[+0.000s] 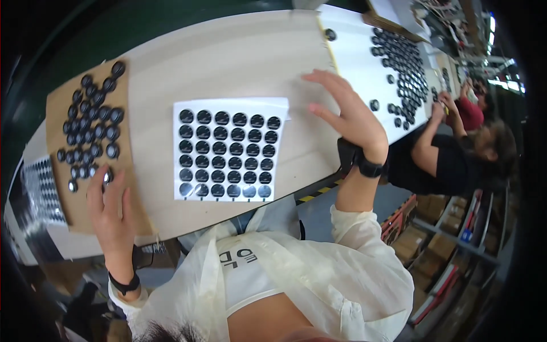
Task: The person peels stickers from a sheet, presses them onto round electronic devices, and places the devices into a pile before moving them onto a conveyor belt.
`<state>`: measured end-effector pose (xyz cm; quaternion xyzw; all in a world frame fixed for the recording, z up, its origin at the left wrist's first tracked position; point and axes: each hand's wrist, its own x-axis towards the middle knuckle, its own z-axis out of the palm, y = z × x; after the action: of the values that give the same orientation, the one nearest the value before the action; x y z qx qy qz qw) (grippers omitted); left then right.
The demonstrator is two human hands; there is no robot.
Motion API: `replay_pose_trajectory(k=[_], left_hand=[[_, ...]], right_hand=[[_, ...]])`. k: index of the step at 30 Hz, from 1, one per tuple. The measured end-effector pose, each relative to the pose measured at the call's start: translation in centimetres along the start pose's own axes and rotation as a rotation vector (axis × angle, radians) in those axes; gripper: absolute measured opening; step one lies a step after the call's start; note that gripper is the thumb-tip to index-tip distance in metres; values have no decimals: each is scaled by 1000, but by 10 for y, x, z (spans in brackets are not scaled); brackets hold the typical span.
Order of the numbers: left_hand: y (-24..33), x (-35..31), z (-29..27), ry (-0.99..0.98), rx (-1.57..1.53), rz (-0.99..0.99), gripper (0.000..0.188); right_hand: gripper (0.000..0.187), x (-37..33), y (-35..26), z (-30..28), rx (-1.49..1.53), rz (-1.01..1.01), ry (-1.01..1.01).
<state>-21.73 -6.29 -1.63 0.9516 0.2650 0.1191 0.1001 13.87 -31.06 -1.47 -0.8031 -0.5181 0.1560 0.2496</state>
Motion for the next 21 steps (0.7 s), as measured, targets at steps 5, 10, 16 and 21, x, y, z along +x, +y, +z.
replay_pose_trajectory(k=[5, 10, 16, 21], left_hand=[[19, 16, -8, -85, 2, 104, 37], [38, 27, -7, -216, 10, 162, 47], [72, 56, -1, -405, -21, 308, 65], [97, 64, 5, -473, 23, 427, 70]], right_hand=[[65, -47, 96, -42, -594, 585, 200], [72, -72, 95, -29, -484, 1003, 141], [73, -76, 109, 14, -470, 457, 241], [75, -61, 82, 0, -377, 228, 192]])
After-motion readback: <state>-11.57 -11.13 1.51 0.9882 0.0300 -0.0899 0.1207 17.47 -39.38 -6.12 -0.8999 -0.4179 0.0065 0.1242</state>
